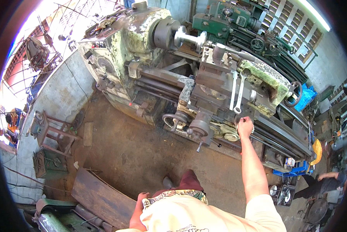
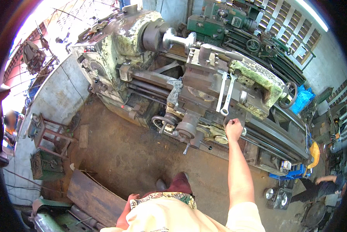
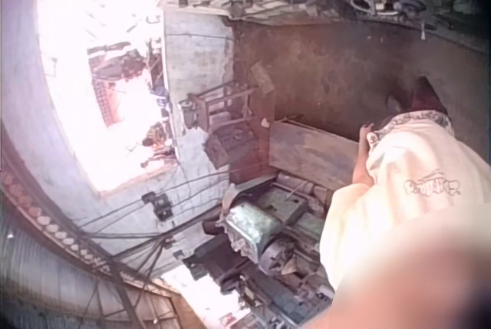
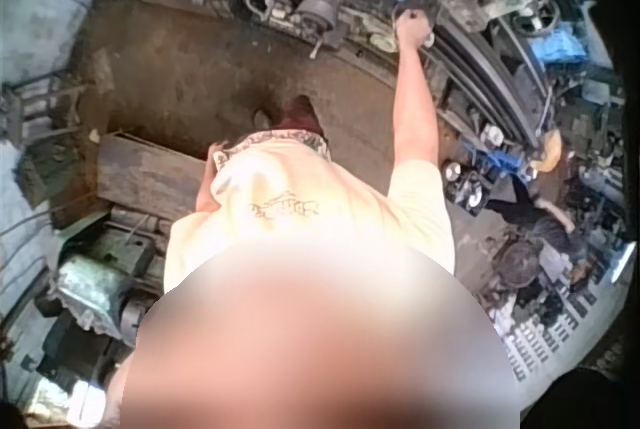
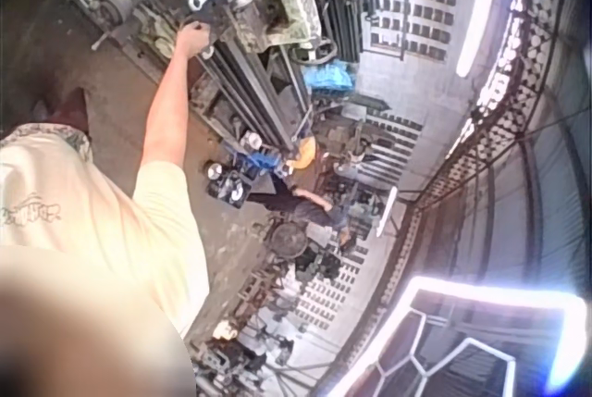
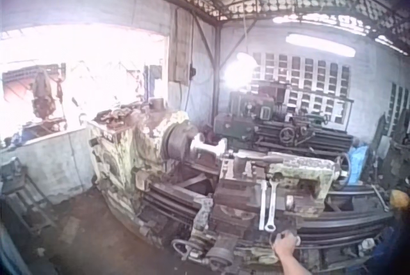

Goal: The person operates a metal lathe in a workshop, using both hands to turn the handwheels and levers that control the carriage and tool post. The person repeatedly adjusts the machine's position while the spindle rotates, then pauses to reposition controls.

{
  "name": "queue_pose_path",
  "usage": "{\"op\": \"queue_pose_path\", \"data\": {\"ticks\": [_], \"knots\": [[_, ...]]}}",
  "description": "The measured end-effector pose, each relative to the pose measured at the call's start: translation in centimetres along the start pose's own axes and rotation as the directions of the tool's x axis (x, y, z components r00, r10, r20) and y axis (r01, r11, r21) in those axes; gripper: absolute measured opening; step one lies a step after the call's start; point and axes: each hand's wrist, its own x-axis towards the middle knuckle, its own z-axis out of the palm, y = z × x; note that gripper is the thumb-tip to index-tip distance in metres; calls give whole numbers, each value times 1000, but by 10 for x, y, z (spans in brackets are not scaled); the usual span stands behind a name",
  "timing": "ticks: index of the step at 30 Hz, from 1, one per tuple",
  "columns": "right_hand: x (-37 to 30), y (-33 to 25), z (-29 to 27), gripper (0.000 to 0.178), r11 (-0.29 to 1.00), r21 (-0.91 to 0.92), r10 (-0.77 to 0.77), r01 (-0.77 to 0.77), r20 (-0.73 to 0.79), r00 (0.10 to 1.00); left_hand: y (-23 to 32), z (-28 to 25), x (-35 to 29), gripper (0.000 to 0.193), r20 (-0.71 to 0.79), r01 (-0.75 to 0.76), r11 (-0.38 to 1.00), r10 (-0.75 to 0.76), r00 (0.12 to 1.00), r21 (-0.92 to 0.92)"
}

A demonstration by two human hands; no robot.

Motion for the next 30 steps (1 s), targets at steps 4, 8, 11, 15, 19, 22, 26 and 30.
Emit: {"op": "queue_pose_path", "data": {"ticks": [4, 8, 11, 15, 19, 22, 26, 30], "knots": [[0, 0, 0, 17, 1000, 6, -1, 1, -6, 1000, 4, -4, -14, 40, 3, -31, 999, 31, 1000, 27], [2, 0, 2, 18, 1000, 6, -1, 1, 1, 1000, 8, 2, -24, 41, 18, 60, 989, -59, 998, -136], [2, 2, 4, 18, 1000, 4, -11, 11, 2, 1000, -3, 9, -25, 37, -13, -7, 987, 5, 1000, -161], [2, 1, 3, 17, 999, 17, 50, -51, 28, 998, -21, 8, -24, 34, 65, -1, 942, 24, 998, -335], [1, -1, 1, 16, 999, 10, 44, -44, 22, 999, -10, 4, -22, 31, 29, -56, 981, 62, 998, -188], [2, 0, 1, 16, 999, -3, 49, -49, 46, 998, 8, 3, -17, 37, -6, -41, 995, 40, 999, -93], [4, 4, 4, 16, 997, 33, 65, -67, 57, 996, 16, 2, -1, 42, 16, -57, 997, 58, 998, -54], [5, 5, 4, 16, 993, 35, 106, -109, 77, 991, 7, 1, 11, 38, -27, -41, 989, 45, 999, 142]]}}
